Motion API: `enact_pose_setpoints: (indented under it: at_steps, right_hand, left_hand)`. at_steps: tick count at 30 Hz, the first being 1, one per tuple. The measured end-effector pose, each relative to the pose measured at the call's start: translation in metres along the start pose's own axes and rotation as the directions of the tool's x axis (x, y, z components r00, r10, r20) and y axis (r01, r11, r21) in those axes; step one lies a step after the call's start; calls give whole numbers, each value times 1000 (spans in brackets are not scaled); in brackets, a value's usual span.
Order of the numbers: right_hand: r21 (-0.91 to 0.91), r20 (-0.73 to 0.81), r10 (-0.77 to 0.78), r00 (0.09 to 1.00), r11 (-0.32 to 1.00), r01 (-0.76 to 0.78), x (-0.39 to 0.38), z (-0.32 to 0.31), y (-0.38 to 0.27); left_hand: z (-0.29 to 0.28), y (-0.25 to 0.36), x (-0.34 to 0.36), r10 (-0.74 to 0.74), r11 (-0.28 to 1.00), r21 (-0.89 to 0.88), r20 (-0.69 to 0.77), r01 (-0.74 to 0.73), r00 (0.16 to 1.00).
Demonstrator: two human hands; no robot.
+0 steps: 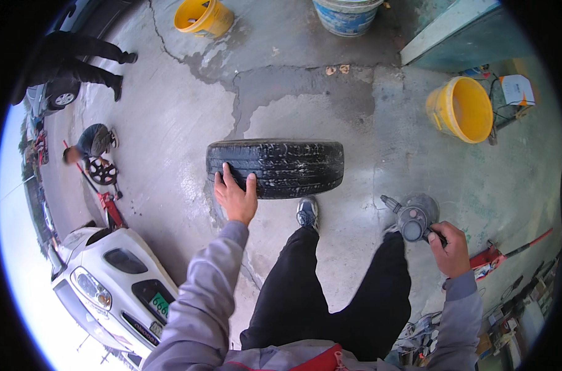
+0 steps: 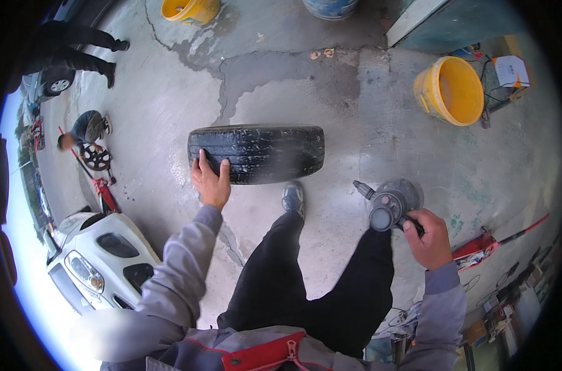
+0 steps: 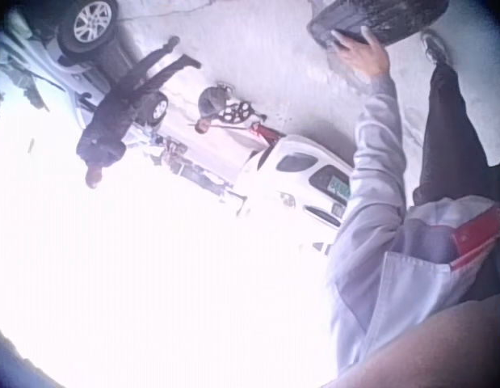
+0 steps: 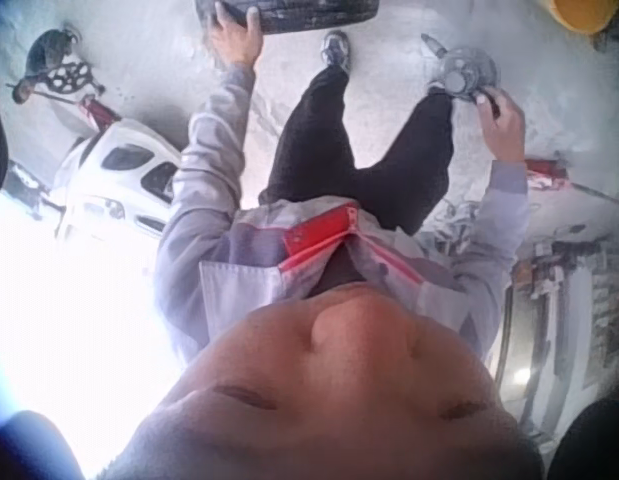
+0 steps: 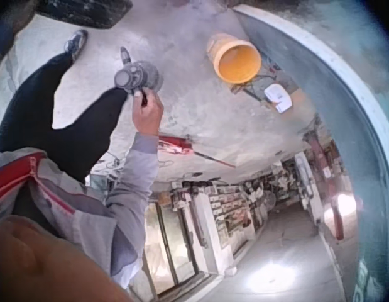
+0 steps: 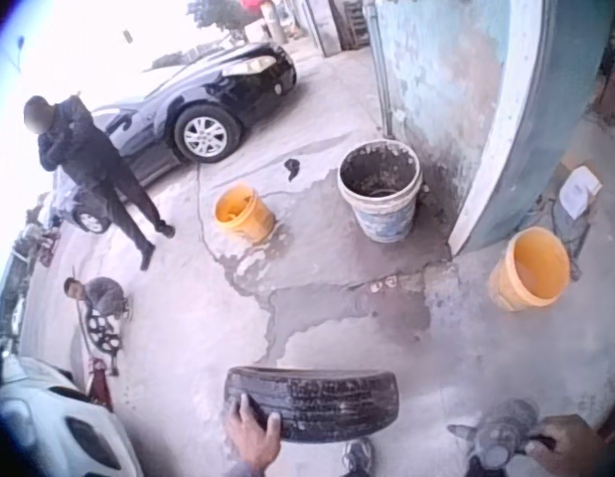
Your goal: The person uses a cordless impact wrench to remove lug nuts from a car wheel, then removes the hubcap and tire. The tire is rolled across the garage floor and sprayed with a cleaning solution from a pressure sprayer.
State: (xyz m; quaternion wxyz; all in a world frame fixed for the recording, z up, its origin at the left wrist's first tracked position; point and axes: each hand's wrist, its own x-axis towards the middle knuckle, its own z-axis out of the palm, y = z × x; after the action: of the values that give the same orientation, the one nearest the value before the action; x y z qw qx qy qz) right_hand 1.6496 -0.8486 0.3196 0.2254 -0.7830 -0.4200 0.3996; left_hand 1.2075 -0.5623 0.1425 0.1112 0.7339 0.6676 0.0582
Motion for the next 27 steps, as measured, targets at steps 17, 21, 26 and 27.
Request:
enact_pose_setpoints:
  at_steps: [17,21,26,27]
  right_hand:
    - [221,285,-342,895,932,286,122,-7,115]
    - [206,274,-368,888,925,319,150,16,132]
    - [160,252,-409,877,912,379,174,40,146]
    - [190,264,-413,872,908,373,179,39,150]
  left_hand:
    - [13,70,-27,-255,964,28,-176,263,951]
    - [8,65,-20,-210,971,86,-144,223,967]
    - [15,64,-15,-194,972,90,-201,216,960]
    - [17,63,-13,-185,975,81,-234,209,955]
